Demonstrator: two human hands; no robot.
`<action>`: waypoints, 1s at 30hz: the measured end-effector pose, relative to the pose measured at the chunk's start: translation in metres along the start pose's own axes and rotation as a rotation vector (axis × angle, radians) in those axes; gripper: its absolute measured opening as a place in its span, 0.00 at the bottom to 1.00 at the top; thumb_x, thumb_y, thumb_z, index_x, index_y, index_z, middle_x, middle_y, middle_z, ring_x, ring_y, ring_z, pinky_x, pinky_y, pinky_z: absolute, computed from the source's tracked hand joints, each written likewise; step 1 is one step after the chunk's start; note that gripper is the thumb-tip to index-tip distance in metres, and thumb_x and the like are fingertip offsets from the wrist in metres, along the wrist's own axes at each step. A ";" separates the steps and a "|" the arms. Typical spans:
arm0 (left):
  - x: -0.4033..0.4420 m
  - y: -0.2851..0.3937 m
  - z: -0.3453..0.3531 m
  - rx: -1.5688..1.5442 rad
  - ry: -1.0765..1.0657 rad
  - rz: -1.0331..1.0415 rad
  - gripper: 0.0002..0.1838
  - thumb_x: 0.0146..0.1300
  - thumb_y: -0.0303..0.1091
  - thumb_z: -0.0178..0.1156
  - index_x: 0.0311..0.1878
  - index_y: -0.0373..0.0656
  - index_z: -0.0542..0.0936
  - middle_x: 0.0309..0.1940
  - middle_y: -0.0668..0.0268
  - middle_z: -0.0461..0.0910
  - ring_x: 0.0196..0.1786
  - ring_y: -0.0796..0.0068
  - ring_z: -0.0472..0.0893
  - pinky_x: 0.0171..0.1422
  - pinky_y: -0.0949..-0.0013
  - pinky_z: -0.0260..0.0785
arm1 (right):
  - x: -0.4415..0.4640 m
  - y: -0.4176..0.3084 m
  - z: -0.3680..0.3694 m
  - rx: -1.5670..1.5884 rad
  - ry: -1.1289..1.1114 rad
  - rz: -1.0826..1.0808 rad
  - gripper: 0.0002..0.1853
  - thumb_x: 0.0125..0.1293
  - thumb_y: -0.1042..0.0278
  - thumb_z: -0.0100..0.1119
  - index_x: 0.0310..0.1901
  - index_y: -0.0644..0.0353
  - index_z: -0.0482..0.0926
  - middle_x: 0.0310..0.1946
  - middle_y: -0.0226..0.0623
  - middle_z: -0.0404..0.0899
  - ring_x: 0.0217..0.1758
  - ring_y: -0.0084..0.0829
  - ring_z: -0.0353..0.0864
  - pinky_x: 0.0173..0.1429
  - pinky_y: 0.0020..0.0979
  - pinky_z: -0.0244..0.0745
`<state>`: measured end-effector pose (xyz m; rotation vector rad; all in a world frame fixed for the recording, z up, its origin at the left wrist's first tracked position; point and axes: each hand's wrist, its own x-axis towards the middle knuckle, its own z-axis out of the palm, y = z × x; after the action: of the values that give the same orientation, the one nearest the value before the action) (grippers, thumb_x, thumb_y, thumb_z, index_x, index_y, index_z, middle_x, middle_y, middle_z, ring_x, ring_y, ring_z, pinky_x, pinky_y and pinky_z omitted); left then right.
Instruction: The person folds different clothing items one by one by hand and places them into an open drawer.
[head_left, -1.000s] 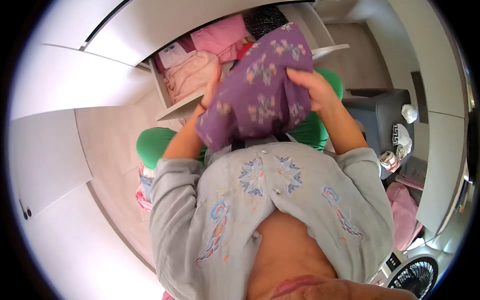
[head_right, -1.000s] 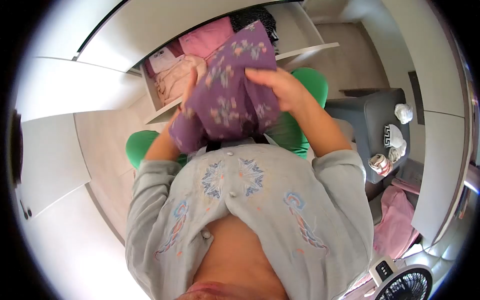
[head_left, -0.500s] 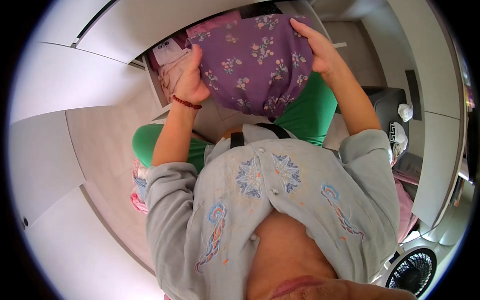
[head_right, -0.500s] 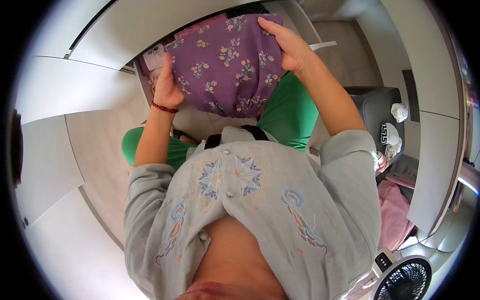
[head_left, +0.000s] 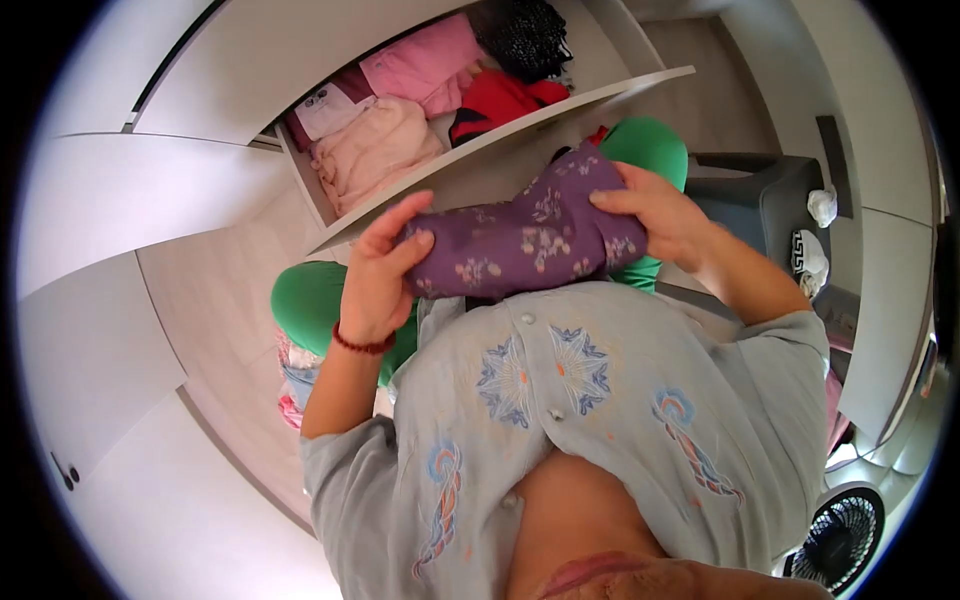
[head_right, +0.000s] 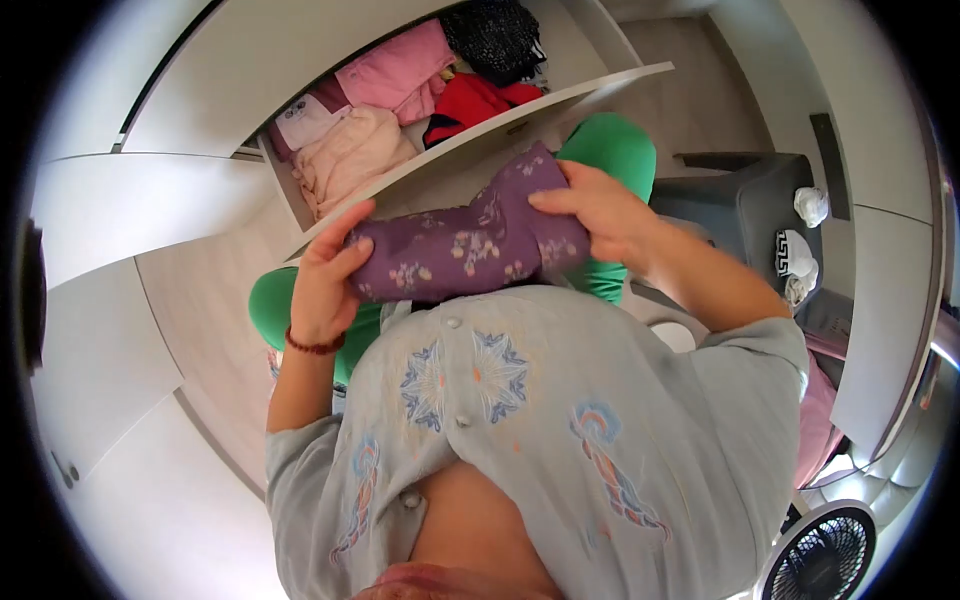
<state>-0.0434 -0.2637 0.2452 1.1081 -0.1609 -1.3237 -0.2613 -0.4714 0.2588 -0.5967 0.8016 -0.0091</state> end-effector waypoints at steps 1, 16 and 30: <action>-0.008 -0.001 0.000 0.002 0.002 -0.015 0.23 0.59 0.16 0.51 0.59 0.34 0.69 0.47 0.60 0.76 0.47 0.73 0.78 0.54 0.71 0.71 | -0.008 0.007 0.002 -0.028 0.033 -0.064 0.26 0.60 0.81 0.52 0.60 0.67 0.61 0.52 0.43 0.72 0.51 0.34 0.77 0.56 0.36 0.75; -0.060 0.005 -0.001 0.661 0.046 0.024 0.18 0.57 0.19 0.54 0.52 0.35 0.76 0.33 0.72 0.69 0.34 0.84 0.67 0.38 0.81 0.61 | -0.054 0.015 0.020 -0.486 0.136 -0.040 0.25 0.62 0.78 0.49 0.62 0.63 0.64 0.53 0.34 0.72 0.52 0.20 0.71 0.59 0.21 0.66; -0.037 -0.008 -0.048 0.746 -0.627 0.018 0.27 0.57 0.47 0.57 0.54 0.39 0.72 0.66 0.49 0.56 0.68 0.56 0.57 0.70 0.59 0.44 | -0.038 0.031 -0.028 -1.537 -0.241 -0.511 0.18 0.66 0.62 0.48 0.55 0.58 0.74 0.67 0.46 0.56 0.71 0.42 0.53 0.70 0.37 0.47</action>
<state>-0.0294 -0.2056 0.2323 1.2423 -1.2005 -1.6085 -0.3136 -0.4514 0.2534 -2.1944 0.2626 0.2257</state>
